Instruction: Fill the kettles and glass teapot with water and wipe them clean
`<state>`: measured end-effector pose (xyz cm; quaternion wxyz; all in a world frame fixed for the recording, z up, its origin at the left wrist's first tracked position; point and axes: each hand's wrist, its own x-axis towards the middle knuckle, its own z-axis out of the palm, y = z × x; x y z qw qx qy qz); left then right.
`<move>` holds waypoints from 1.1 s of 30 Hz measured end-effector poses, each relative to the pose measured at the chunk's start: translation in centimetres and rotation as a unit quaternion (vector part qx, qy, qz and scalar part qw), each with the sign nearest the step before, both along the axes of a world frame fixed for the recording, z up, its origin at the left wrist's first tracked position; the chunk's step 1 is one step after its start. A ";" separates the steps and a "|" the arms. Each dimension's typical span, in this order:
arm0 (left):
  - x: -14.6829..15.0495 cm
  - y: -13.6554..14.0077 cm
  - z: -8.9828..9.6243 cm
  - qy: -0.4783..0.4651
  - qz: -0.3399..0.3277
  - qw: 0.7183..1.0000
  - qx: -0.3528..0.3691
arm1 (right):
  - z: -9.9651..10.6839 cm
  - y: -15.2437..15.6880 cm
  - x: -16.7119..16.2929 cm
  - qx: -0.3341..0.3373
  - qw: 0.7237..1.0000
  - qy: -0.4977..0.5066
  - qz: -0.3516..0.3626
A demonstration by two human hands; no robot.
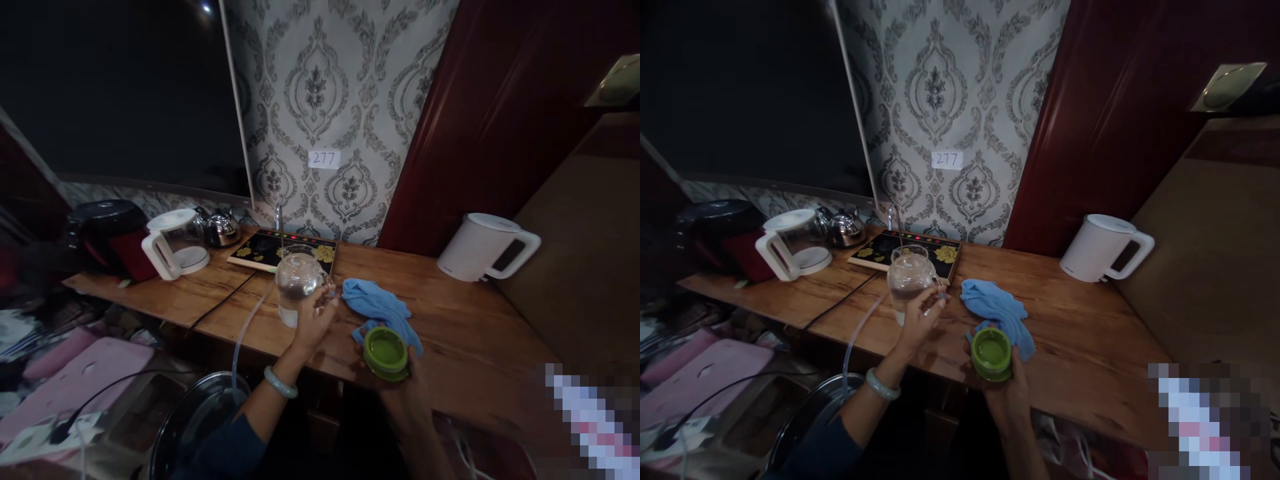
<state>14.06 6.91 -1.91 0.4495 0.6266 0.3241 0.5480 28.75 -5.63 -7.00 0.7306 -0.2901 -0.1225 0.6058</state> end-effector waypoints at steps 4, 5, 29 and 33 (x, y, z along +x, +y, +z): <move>-1.5 -0.8 0.8 0.001 -0.020 1.000 -0.015 | 0.5 0.3 0.0 -0.011 1.000 -0.016 -0.008; -1.9 -1.0 0.9 -0.002 -0.027 0.999 -0.021 | 0.7 0.4 0.0 -0.013 1.000 -0.025 -0.010; -5.9 -2.3 1.3 0.027 -0.068 0.996 -0.044 | 16.7 15.2 -4.3 0.286 0.519 -0.802 -0.070; -5.9 -2.2 1.0 0.021 -0.073 0.995 -0.060 | 16.8 16.6 -5.6 0.258 0.448 -0.855 -0.031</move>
